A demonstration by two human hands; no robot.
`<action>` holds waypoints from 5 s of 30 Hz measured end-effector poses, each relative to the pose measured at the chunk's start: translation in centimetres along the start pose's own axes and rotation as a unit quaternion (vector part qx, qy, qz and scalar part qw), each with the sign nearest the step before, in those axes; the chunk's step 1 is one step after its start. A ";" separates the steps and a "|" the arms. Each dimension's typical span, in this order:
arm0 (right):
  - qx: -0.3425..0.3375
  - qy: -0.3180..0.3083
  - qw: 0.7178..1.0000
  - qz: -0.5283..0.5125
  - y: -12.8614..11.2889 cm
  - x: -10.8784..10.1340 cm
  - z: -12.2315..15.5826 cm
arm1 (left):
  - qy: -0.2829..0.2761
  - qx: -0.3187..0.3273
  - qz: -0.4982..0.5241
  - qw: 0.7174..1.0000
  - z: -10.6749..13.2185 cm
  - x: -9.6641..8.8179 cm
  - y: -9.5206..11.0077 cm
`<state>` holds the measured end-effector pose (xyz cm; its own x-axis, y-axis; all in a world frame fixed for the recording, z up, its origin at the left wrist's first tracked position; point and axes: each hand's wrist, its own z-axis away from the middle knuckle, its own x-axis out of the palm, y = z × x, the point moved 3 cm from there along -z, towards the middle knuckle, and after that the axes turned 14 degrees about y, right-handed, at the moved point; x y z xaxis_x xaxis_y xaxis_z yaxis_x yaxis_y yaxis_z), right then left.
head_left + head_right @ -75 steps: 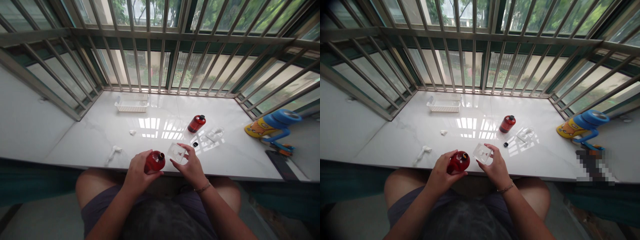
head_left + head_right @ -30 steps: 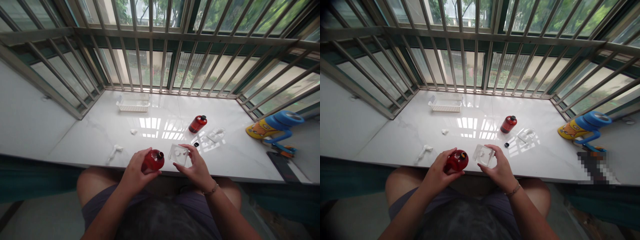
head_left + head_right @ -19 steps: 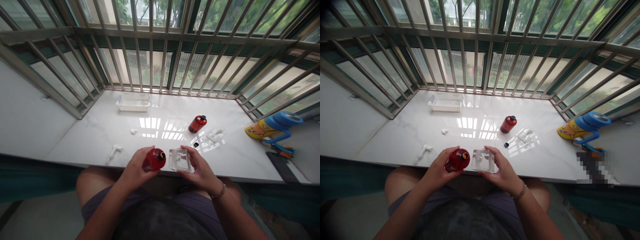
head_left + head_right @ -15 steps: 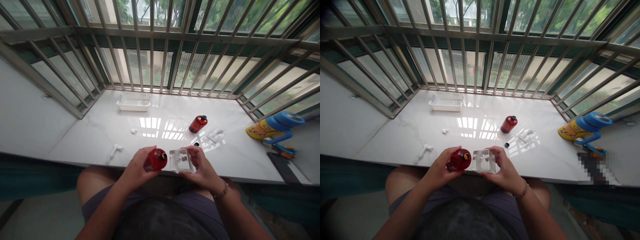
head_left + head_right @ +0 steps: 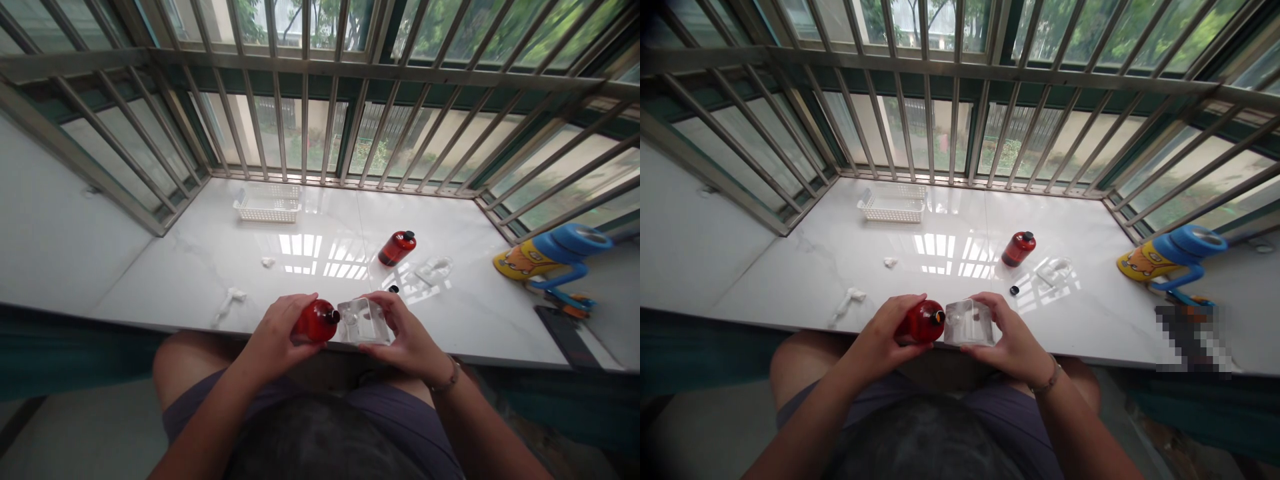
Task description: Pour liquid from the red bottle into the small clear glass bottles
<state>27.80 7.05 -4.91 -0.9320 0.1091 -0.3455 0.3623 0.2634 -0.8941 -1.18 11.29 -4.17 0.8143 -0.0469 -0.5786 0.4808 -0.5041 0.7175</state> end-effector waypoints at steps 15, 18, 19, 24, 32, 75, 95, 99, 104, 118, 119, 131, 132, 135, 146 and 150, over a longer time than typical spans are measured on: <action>-0.038 0.005 0.995 0.087 -1.0 -0.5 -0.7 | 0.000 -0.003 -0.003 1.000 0.1 0.5 0.1; -0.050 0.007 0.994 0.096 -1.4 -0.5 -1.0 | 0.001 -0.015 0.008 1.000 0.2 0.7 -0.1; -0.053 0.006 0.994 0.098 -1.5 -0.5 -1.0 | 0.002 -0.018 0.011 1.000 0.2 0.8 -0.2; -0.070 0.004 0.991 0.113 -2.1 -0.5 -1.2 | 0.001 -0.030 0.021 0.999 0.4 1.1 -0.6; -0.073 -0.005 0.988 0.135 -2.5 -0.6 -1.4 | -0.008 -0.031 0.027 0.999 0.4 1.3 -0.7; 0.094 0.097 0.991 -0.004 7.9 -0.4 -4.2 | 0.173 -0.209 0.065 0.960 -0.1 -1.4 -10.7; 0.057 0.149 0.984 0.075 8.7 -3.7 -7.3 | 0.256 -0.153 -0.087 0.951 4.0 -5.4 -13.4; 0.076 0.155 0.979 0.108 9.9 -3.3 -7.7 | 0.215 -0.106 -0.169 0.956 1.5 -7.2 -14.3; 0.110 0.170 0.973 0.109 12.4 -2.3 -8.5 | 0.142 -0.094 -0.192 0.966 -4.0 -8.3 -16.9; 0.117 0.187 0.970 0.105 15.5 -0.4 -8.9 | 0.075 -0.212 -0.273 0.935 0.3 -11.6 -19.0; 0.116 0.187 0.970 0.107 15.4 -0.4 -8.7 | 0.075 -0.220 -0.278 0.932 1.0 -11.5 -19.0; -0.051 0.241 0.945 0.213 8.4 0.4 1.7 | 0.097 -0.095 -0.261 0.956 1.6 -9.6 -17.7; -0.053 0.235 0.947 0.213 8.3 0.6 2.8 | 0.095 -0.086 -0.255 0.958 1.0 -9.4 -17.5; -0.057 0.221 0.949 0.217 8.4 1.3 5.6 | 0.082 -0.069 -0.233 0.966 -1.5 -8.5 -17.3; -0.031 0.221 0.963 0.152 7.2 2.6 8.8 | -0.006 -0.075 -0.205 0.976 -11.3 -3.1 -20.3; -0.032 0.206 0.965 0.157 6.9 2.2 9.3 | 0.035 -0.112 -0.194 0.974 -12.1 -3.5 -20.2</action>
<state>28.17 0.22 -14.51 -0.6992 0.5616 -0.4424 0.6388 0.2130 -0.7393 -9.81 32.05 -11.94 0.5738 0.1726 -0.8006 0.8091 -0.2710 0.5215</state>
